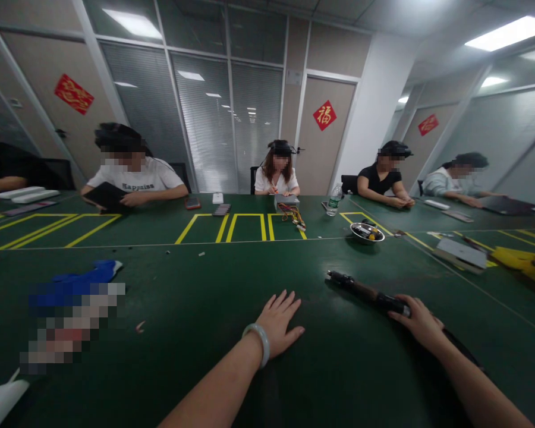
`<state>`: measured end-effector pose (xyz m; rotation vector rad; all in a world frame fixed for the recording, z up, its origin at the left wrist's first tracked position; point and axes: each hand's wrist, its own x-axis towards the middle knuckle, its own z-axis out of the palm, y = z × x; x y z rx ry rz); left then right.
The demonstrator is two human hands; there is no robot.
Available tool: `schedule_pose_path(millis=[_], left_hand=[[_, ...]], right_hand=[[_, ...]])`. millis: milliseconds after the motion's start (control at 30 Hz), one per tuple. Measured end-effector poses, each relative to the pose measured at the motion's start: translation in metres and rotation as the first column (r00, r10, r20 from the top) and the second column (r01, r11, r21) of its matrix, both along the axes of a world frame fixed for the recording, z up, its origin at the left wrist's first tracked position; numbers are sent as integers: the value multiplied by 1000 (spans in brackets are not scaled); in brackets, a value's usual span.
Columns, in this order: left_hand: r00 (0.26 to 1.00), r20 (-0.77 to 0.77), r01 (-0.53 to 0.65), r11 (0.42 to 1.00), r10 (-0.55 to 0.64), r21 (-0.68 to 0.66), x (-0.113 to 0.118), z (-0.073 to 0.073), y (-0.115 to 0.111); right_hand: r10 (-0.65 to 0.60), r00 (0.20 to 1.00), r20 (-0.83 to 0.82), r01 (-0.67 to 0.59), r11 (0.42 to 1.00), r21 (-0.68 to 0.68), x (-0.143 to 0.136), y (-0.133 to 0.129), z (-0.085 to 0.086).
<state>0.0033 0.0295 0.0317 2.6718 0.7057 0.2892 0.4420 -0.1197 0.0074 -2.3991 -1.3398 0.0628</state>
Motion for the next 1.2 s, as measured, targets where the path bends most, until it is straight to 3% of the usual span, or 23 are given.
schedule_pose_path(millis=[133,300,400,500,667,833,967,1200], left_hand=[[993,114,-1,997,-9,83,4,8,-3],[978,190,59,986,-88,154,5,15,-10],[975,196,74,984,-106,161,4,16,-11],[978,203,22,985,-57,173,4,16,-10],[981,193,-40,981,3,192,4,12,-7],[987,155,-57,983,30,172,6,10,-8],[987,137,-97,986,78,137,8,12,-10],[988,119,-114,984,98,139,6,20,-16]], right_hand=[[147,989,-24,-147,989,-27,-91,26,13],[273,960,-55,-273,962,14,-204,61,14],[346,935,-81,-343,938,50,-252,75,11],[419,903,-92,-412,907,82,-281,84,9],[453,887,-88,-447,891,75,-286,76,14],[328,935,132,-345,929,138,-257,33,26],[258,943,212,-284,953,104,-236,5,27],[317,932,176,-331,942,60,-227,14,26]])
